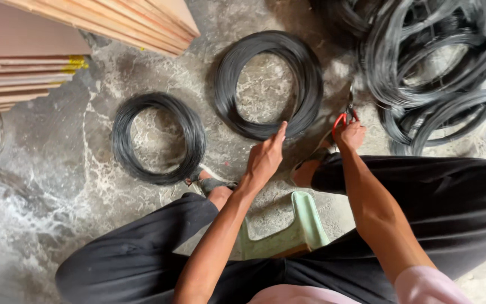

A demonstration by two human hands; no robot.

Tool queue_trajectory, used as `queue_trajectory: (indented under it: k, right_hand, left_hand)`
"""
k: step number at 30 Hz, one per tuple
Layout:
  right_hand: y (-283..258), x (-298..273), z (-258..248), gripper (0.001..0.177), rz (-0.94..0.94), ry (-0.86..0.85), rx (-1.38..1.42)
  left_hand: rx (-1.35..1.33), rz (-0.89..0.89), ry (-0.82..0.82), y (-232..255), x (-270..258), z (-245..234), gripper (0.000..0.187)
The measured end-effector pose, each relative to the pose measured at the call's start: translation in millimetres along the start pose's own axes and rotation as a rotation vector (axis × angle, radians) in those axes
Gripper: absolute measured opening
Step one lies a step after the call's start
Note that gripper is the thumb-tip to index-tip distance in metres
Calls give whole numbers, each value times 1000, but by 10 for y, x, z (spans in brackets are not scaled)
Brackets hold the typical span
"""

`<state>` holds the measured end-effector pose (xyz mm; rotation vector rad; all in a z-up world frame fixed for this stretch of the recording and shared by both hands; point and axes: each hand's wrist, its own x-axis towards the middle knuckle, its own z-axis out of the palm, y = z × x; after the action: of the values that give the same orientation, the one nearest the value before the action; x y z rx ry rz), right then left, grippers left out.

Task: The person sits on a small stool and coils a long piece of black wire into a circular bundle by hand. They then hang the coil on a hook to weigh it, remove it, and use red-handled shears to cut a small piece of wire from the coil.

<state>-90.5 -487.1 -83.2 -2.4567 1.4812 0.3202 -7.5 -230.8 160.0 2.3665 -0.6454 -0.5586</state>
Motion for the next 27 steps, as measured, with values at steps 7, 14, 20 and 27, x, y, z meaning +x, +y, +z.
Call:
queue_trajectory:
  k: [7, 14, 20, 27]
  right_hand:
    - [141, -109, -276, 46, -69, -194, -25]
    - [-717, -1715, -1895, 52, -24, -580, 631]
    - [-792, -1855, -1390, 54, -48, -857, 775]
    - [-1893, -1715, -1477, 74, -250, -690, 484]
  left_hand:
    - [241, 90, 103, -194, 14, 259, 51]
    - [284, 110, 148, 103, 21, 32, 52]
    - [222, 96, 85, 216, -10, -10, 52]
    - [264, 164, 130, 246, -111, -12, 50]
